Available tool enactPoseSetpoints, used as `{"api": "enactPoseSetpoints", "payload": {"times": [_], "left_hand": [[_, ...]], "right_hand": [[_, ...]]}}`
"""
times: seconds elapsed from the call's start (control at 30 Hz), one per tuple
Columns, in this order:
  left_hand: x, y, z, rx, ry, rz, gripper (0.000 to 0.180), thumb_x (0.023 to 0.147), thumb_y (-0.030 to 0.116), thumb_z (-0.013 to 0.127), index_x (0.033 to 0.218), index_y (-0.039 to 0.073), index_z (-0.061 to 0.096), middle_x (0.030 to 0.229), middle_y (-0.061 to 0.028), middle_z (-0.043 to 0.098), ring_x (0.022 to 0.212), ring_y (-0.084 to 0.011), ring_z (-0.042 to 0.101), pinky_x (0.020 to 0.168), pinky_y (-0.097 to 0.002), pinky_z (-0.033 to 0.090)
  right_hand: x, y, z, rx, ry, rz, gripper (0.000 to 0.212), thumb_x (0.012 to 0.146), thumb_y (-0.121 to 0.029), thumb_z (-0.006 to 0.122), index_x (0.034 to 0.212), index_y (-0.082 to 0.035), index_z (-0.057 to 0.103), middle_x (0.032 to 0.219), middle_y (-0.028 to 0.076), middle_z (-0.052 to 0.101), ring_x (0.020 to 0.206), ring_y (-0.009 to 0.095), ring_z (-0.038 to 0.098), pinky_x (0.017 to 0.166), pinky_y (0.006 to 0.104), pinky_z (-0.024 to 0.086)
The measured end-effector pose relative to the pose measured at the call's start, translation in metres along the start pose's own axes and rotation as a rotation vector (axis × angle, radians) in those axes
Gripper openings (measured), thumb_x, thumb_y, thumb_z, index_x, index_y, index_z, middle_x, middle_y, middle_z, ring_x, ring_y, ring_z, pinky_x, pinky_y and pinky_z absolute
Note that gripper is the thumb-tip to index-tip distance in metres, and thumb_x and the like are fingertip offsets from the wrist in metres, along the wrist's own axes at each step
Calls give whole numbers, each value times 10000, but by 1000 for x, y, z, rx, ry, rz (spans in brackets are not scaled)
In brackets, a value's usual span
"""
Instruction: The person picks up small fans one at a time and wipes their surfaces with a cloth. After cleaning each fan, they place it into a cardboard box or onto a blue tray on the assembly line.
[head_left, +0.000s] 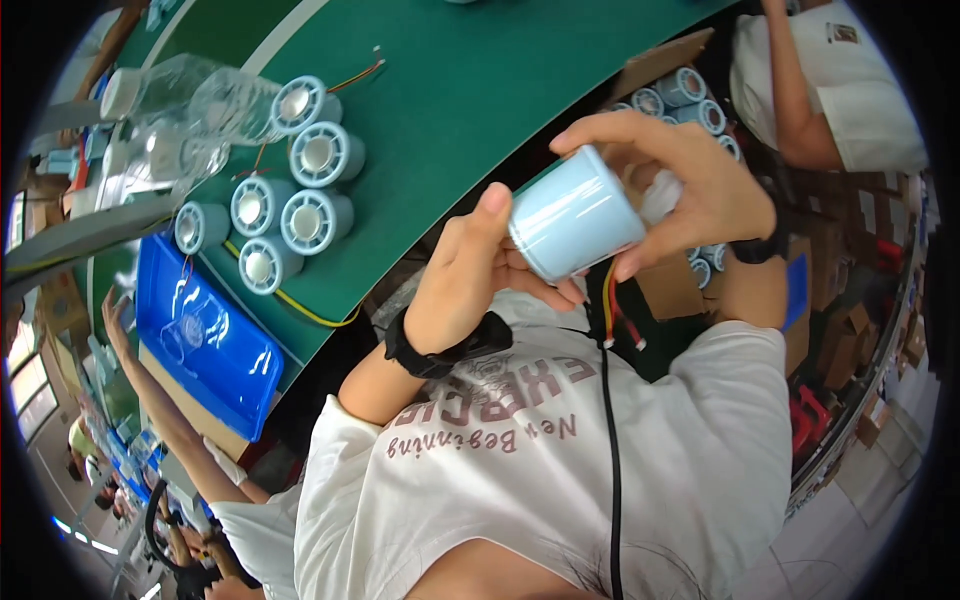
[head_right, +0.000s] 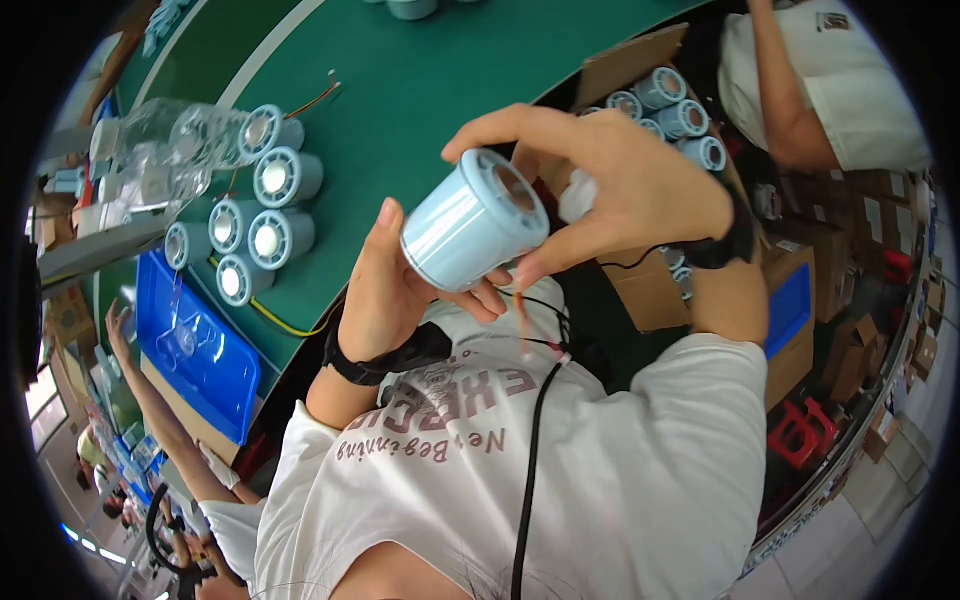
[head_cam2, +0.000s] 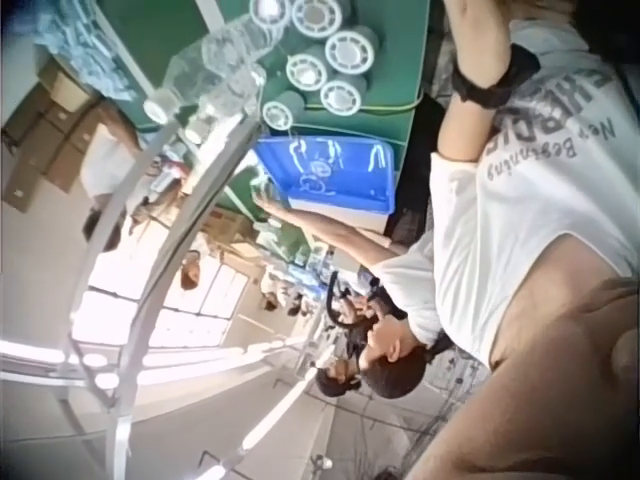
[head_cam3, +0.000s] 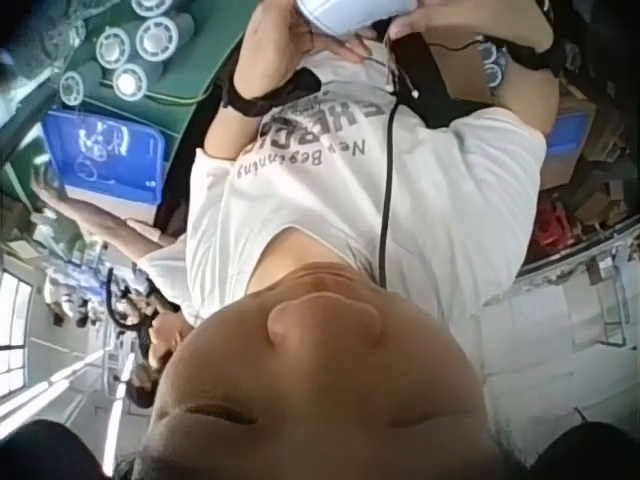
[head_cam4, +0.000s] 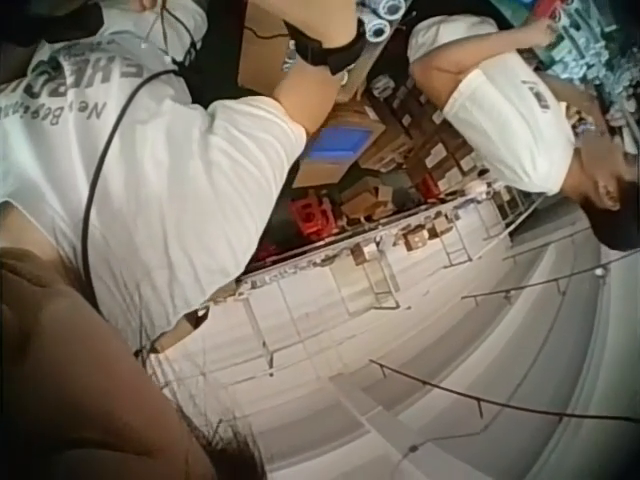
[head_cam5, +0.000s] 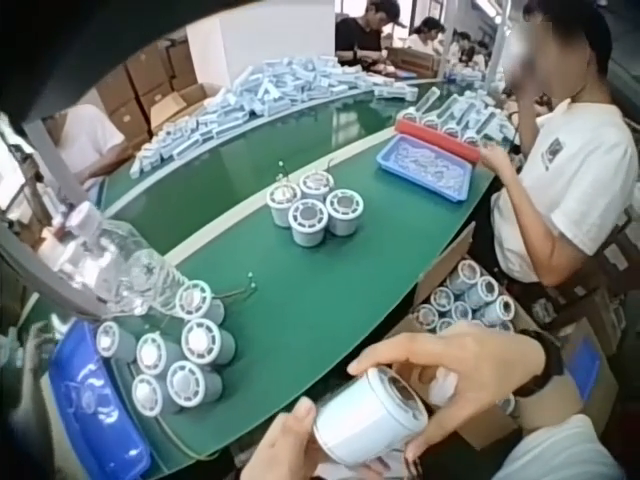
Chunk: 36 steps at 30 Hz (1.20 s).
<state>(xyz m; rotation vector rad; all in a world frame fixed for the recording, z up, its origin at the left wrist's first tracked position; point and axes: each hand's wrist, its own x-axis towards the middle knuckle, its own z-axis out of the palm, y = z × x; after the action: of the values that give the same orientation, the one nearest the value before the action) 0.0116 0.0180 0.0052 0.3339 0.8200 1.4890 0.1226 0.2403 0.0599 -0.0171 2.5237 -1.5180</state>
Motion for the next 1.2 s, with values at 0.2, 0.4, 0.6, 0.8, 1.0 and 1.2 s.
{"api": "enactPoseSetpoints", "payload": {"times": [0.2, 0.4, 0.6, 0.8, 1.0, 1.2], "left_hand": [[6, -23, 10, 421, 231, 272, 604, 1026, 387, 362, 1475, -3, 255, 1284, -245, 524, 1063, -324, 627, 927, -399, 494], [5, -28, 4, 375, 146, 199, 643, 990, 203, 485, 1521, 53, 155, 1366, -222, 442, 1142, -305, 586, 991, -393, 442], [8, -33, 11, 381, 127, 197, 650, 963, 101, 518, 1517, 56, 181, 1355, -203, 443, 1140, -288, 586, 989, -386, 443], [5, -31, 7, 383, 133, 203, 635, 968, 102, 516, 1514, 62, 196, 1347, -195, 447, 1131, -280, 587, 982, -380, 445], [-1, -35, -5, 328, 142, 265, 610, 966, 63, 517, 1502, 62, 226, 1320, -166, 465, 1087, -242, 598, 921, -337, 467], [-7, -32, -5, 361, 158, 346, 591, 974, 57, 509, 1498, 74, 235, 1286, -139, 483, 1037, -183, 604, 844, -272, 479]], "right_hand": [[-58, 39, 23, -13, 452, 317, 742, 695, -193, 852, 1333, -51, 502, 968, 86, 667, 837, 116, 616, 746, 262, 477], [-176, 171, 28, -304, 1085, 997, 673, 700, -394, 823, 1222, -35, 595, 956, 128, 689, 856, 184, 652, 774, 317, 501], [-191, 251, 17, -349, 1141, 1106, 722, 664, -449, 825, 1193, -13, 600, 1064, 177, 679, 952, 300, 659, 844, 376, 504], [-184, 264, 25, -541, 1218, 1055, 731, 689, -481, 806, 1219, -25, 595, 1046, 176, 683, 959, 313, 659, 837, 388, 506], [-107, 132, 12, -517, 1222, 667, 479, 866, -335, 698, 1174, 25, 619, 864, 91, 634, 823, 190, 610, 755, 319, 495], [-6, -38, 9, -145, 967, 79, 315, 954, -196, 595, 1222, -31, 610, 962, 19, 609, 745, 50, 515, 610, 169, 406]]}}
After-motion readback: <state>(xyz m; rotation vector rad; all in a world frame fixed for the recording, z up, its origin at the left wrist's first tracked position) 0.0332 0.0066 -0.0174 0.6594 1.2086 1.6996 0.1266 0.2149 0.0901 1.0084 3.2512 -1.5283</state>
